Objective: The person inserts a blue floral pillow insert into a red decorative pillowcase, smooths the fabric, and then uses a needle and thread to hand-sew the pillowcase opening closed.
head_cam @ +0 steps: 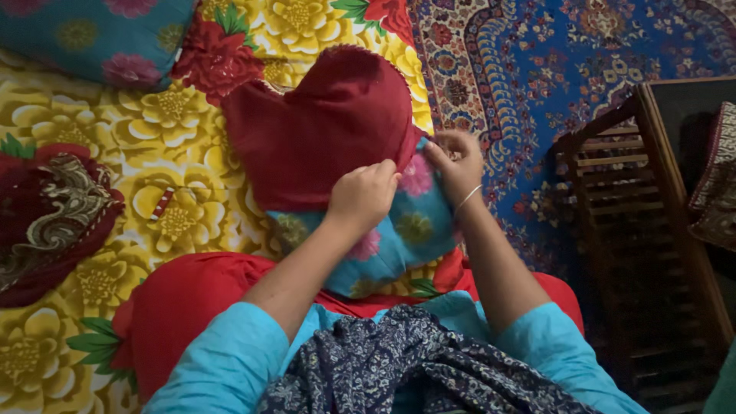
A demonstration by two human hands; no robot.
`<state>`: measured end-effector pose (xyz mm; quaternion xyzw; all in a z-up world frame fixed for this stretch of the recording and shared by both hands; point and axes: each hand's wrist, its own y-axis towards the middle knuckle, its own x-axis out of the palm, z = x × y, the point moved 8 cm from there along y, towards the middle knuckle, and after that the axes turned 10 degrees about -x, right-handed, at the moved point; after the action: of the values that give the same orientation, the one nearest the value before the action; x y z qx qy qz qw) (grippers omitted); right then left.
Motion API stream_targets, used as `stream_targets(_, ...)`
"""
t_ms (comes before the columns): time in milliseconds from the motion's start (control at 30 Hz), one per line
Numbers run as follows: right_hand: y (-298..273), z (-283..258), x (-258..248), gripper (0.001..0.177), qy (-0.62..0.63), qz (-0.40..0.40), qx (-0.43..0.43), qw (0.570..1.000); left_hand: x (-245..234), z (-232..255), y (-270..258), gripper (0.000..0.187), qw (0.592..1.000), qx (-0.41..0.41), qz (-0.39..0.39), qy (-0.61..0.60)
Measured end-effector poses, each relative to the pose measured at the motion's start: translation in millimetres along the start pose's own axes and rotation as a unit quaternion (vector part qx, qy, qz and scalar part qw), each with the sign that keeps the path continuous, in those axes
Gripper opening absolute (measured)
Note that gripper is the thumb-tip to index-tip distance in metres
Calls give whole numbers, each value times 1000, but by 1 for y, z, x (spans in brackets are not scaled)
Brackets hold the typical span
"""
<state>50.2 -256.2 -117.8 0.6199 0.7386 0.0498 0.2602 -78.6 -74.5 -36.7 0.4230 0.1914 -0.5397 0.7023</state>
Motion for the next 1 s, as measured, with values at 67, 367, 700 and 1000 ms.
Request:
stream_targets(67,0,-4,-3,48,37,-9,-38,999,10,9,3,18,1000,19,-8,22)
stream_targets(367,-28,24,10,44,-355,-277,118,885,11,14,2,28,999,14,-21,42)
stream_targets(700,-84,152,-96,52,-61,90,187,976,-43,9,-19,22,987,134,71,-60)
stream_targets(1000,-77,115,-141,29,-279,83,153,944,48,-231,-45,40,813,-467,-29,-348)
